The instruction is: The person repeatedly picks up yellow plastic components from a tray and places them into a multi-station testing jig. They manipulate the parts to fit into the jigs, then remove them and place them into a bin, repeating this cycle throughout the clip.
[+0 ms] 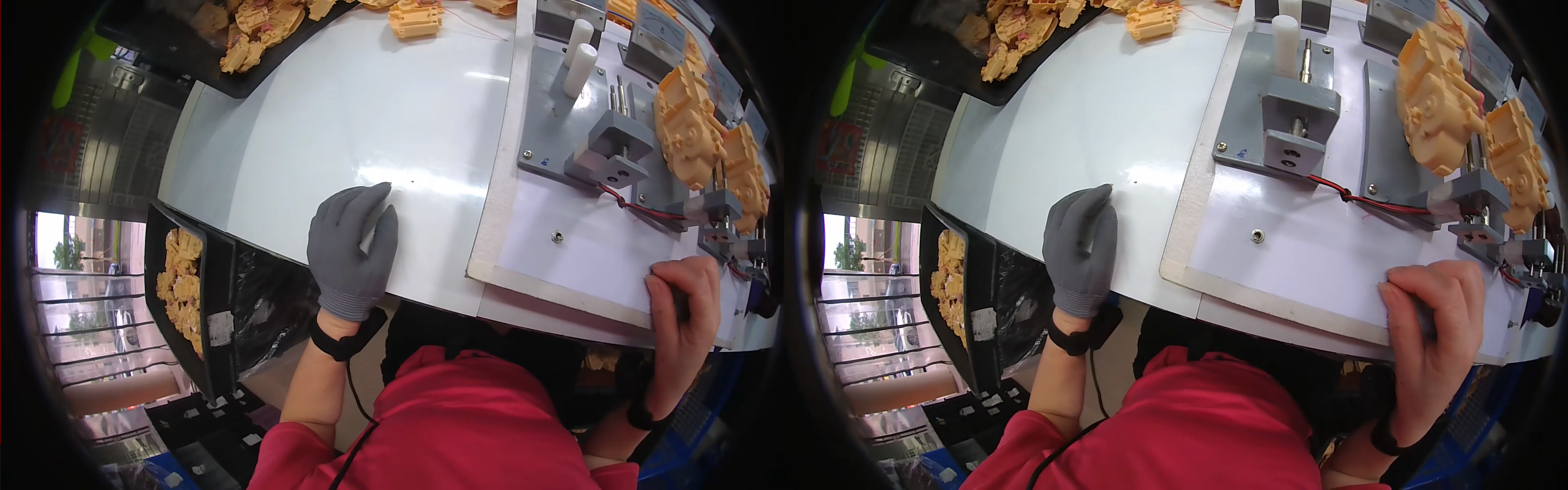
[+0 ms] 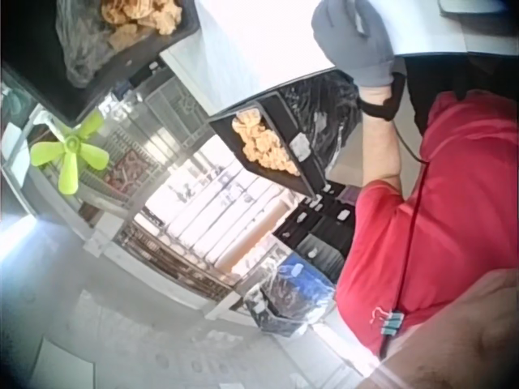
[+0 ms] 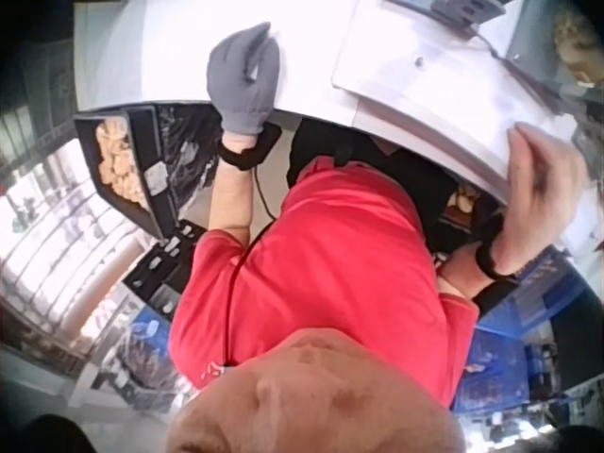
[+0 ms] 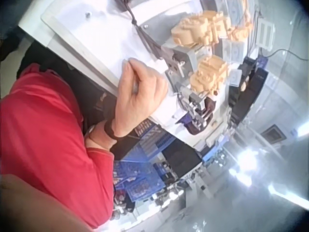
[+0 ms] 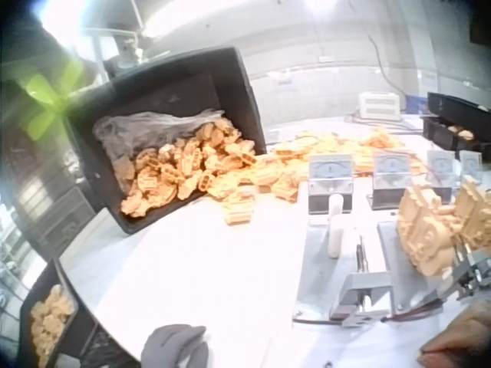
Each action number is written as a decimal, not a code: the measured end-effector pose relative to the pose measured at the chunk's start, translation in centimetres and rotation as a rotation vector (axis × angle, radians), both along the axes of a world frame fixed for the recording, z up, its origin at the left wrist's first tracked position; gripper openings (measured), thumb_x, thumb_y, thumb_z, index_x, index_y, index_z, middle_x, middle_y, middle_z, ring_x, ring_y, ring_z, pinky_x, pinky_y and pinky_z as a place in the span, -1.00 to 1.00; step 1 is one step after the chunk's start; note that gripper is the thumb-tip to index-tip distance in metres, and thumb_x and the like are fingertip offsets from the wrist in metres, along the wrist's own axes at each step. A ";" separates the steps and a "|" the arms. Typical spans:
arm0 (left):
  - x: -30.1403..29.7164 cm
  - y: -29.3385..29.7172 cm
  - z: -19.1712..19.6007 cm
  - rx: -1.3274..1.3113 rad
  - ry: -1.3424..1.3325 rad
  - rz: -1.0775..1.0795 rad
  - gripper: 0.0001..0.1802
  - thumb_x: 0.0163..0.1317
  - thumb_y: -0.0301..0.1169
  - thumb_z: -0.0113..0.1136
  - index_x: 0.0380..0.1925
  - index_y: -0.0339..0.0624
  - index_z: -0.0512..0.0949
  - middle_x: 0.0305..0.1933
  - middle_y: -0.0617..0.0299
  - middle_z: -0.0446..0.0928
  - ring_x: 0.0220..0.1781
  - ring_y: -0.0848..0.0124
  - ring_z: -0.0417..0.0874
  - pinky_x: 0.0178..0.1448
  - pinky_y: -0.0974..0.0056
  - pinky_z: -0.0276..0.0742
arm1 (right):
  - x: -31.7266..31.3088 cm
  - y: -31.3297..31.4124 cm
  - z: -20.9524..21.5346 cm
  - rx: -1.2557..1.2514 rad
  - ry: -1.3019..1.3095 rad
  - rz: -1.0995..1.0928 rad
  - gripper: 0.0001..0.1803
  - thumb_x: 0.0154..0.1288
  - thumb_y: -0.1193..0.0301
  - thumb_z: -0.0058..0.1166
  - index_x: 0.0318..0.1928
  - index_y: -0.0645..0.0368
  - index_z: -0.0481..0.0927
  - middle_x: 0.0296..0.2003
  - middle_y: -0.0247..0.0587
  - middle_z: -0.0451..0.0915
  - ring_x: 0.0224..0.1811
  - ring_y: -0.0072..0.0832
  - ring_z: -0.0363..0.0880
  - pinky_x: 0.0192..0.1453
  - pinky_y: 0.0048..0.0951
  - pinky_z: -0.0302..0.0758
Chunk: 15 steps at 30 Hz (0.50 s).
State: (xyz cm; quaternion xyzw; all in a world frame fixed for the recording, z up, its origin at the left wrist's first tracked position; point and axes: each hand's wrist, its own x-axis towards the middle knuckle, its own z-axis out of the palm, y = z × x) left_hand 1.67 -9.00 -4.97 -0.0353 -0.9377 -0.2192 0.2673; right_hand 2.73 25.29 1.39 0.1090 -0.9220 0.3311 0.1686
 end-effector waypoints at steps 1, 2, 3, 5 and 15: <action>-0.1 0.0 0.0 0.000 0.004 -0.002 -0.72 0.20 -0.61 0.25 -0.06 -0.27 0.66 -0.08 0.04 0.66 -0.01 0.15 0.67 0.11 0.18 0.57 | 0.0 -0.1 0.0 0.000 0.003 -0.005 -0.78 0.03 0.66 0.32 -0.27 0.25 0.62 -0.36 -0.23 0.48 -0.25 -0.33 0.46 -0.12 -0.40 0.38; -0.2 0.0 -0.1 0.001 0.008 -0.004 -0.72 0.20 -0.61 0.25 -0.06 -0.27 0.66 -0.08 0.04 0.66 -0.01 0.15 0.67 0.11 0.18 0.57 | -0.1 -0.2 0.1 0.000 0.006 -0.009 -0.78 0.02 0.67 0.32 -0.28 0.25 0.62 -0.37 -0.24 0.48 -0.25 -0.33 0.46 -0.13 -0.40 0.38; -0.3 0.0 -0.1 -0.001 0.014 -0.009 -0.72 0.20 -0.61 0.25 -0.06 -0.27 0.66 -0.08 0.04 0.66 -0.01 0.15 0.67 0.11 0.18 0.57 | -0.1 -0.2 0.1 0.003 0.021 -0.011 -0.78 0.02 0.67 0.32 -0.28 0.24 0.62 -0.37 -0.24 0.49 -0.26 -0.34 0.46 -0.14 -0.40 0.38; -0.3 0.0 -0.1 -0.009 0.022 -0.016 -0.72 0.21 -0.61 0.25 -0.06 -0.27 0.66 -0.07 0.04 0.66 -0.01 0.15 0.67 0.11 0.18 0.57 | -0.1 -0.3 -0.1 0.004 0.047 -0.010 -0.77 0.01 0.68 0.33 -0.28 0.24 0.63 -0.38 -0.25 0.49 -0.28 -0.35 0.46 -0.16 -0.40 0.38; -0.4 -0.2 -0.5 0.020 0.050 0.014 -0.72 0.15 -0.47 0.33 -0.09 -0.10 0.69 -0.12 0.15 0.68 -0.02 0.17 0.67 0.06 0.14 0.55 | -0.2 -0.4 -0.4 0.038 0.132 0.004 -0.78 0.02 0.68 0.35 -0.29 0.24 0.63 -0.39 -0.24 0.51 -0.31 -0.34 0.46 -0.22 -0.40 0.38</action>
